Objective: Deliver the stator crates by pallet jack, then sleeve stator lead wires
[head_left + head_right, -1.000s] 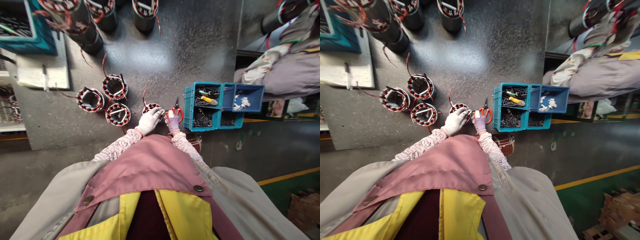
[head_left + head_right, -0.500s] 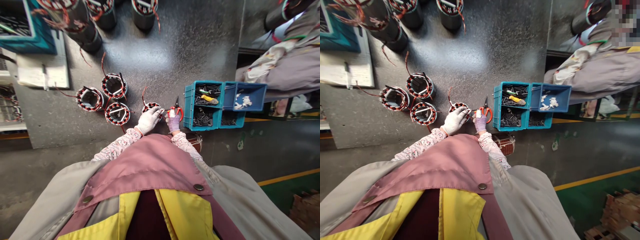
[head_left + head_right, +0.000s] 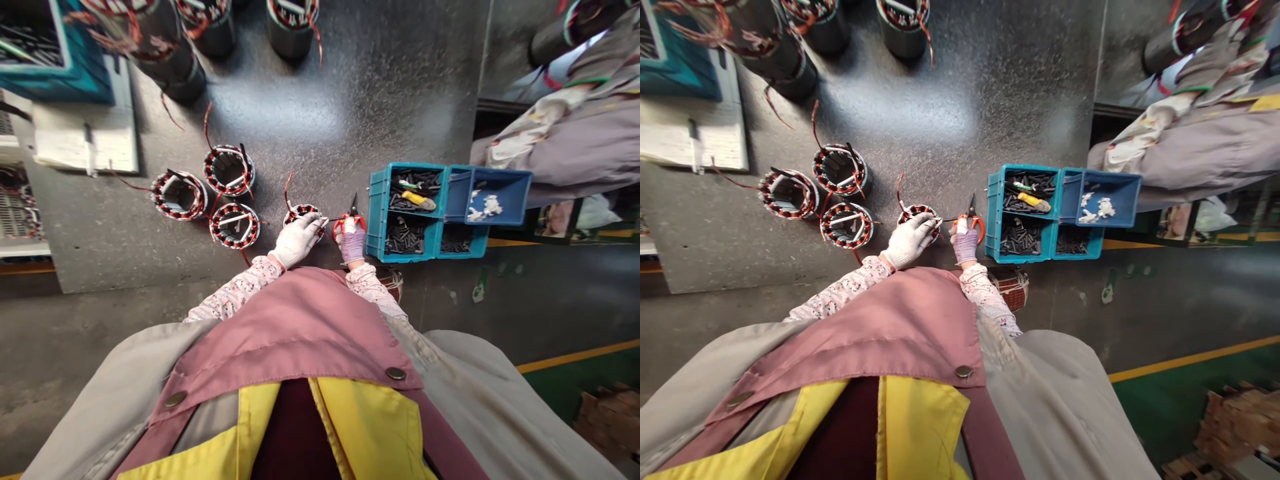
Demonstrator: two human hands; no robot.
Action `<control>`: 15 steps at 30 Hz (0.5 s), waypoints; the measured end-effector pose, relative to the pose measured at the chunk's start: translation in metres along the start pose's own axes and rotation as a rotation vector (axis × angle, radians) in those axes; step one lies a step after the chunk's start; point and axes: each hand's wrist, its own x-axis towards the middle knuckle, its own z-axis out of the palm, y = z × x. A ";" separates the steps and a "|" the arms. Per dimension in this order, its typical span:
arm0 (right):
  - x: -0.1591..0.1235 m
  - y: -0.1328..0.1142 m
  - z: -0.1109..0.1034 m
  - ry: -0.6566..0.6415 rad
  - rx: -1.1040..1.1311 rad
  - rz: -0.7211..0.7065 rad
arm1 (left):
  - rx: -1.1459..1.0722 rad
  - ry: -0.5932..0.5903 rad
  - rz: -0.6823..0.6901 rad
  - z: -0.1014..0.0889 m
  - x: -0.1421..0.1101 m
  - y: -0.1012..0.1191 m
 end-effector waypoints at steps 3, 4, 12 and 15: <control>-0.002 0.000 0.006 -0.006 -0.001 -0.002 | -0.001 0.001 0.000 0.001 0.000 0.000; -0.002 0.001 0.008 -0.007 -0.001 -0.007 | -0.003 0.002 0.000 0.001 0.000 0.000; -0.009 0.000 0.014 -0.044 -0.055 -0.052 | -0.040 0.012 0.003 0.005 0.000 -0.002; -0.006 -0.001 0.009 -0.035 -0.049 -0.028 | -0.031 0.018 0.011 0.006 0.000 -0.003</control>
